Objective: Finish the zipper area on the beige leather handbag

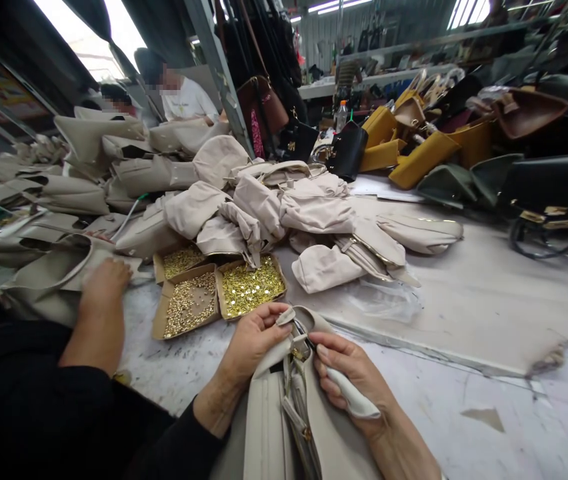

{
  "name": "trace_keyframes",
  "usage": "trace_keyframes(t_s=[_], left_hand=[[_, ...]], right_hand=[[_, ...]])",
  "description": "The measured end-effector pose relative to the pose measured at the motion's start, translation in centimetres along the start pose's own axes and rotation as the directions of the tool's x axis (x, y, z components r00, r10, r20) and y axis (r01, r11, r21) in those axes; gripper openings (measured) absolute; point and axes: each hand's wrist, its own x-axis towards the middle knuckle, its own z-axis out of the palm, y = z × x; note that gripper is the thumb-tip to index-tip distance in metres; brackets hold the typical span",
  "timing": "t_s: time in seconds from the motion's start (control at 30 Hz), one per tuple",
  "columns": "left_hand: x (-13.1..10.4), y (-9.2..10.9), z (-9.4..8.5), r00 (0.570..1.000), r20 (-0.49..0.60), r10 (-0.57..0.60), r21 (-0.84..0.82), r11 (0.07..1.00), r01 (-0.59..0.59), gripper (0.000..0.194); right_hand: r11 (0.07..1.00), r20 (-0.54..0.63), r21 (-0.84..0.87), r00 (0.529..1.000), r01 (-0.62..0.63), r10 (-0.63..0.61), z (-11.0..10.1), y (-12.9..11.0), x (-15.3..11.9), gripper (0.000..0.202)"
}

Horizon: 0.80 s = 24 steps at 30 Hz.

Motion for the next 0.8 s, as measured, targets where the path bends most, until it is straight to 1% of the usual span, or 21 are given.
trace_keyframes(t_s=[0.27,0.47,0.6,0.7,0.73,0.8], left_hand=[[0.2,0.3,0.0,0.999,0.033,-0.017,-0.036,0.999,0.018,0.046],[0.3,-0.2,-0.2,0.999,0.044,-0.032,-0.066,0.997,0.035,0.049],[0.3,-0.3,-0.2,0.999,0.035,-0.042,-0.066,0.997,0.044,0.048],[0.3,-0.4,-0.2,0.998,0.027,-0.054,-0.056,0.997,0.055,0.046],[0.3,-0.4,-0.2,0.998,0.02,-0.061,-0.057,0.996,0.062,0.046],[0.3,-0.5,-0.2,0.997,0.007,-0.074,-0.054,0.996,0.075,0.045]], right_hand=[[0.997,0.07,0.069,0.997,-0.038,0.034,-0.2,-0.2,-0.3,0.043],[0.99,0.118,0.114,0.991,-0.08,0.067,-1.7,0.4,0.6,0.043],[0.988,0.149,0.128,0.987,-0.085,0.065,-2.5,0.6,0.8,0.041],[0.991,0.189,0.113,0.981,-0.066,0.044,-2.4,0.3,0.5,0.038],[0.993,0.189,0.106,0.982,-0.045,0.025,-2.4,0.1,0.3,0.038],[0.997,0.153,0.075,0.988,0.009,-0.02,-2.2,-0.1,0.1,0.038]])
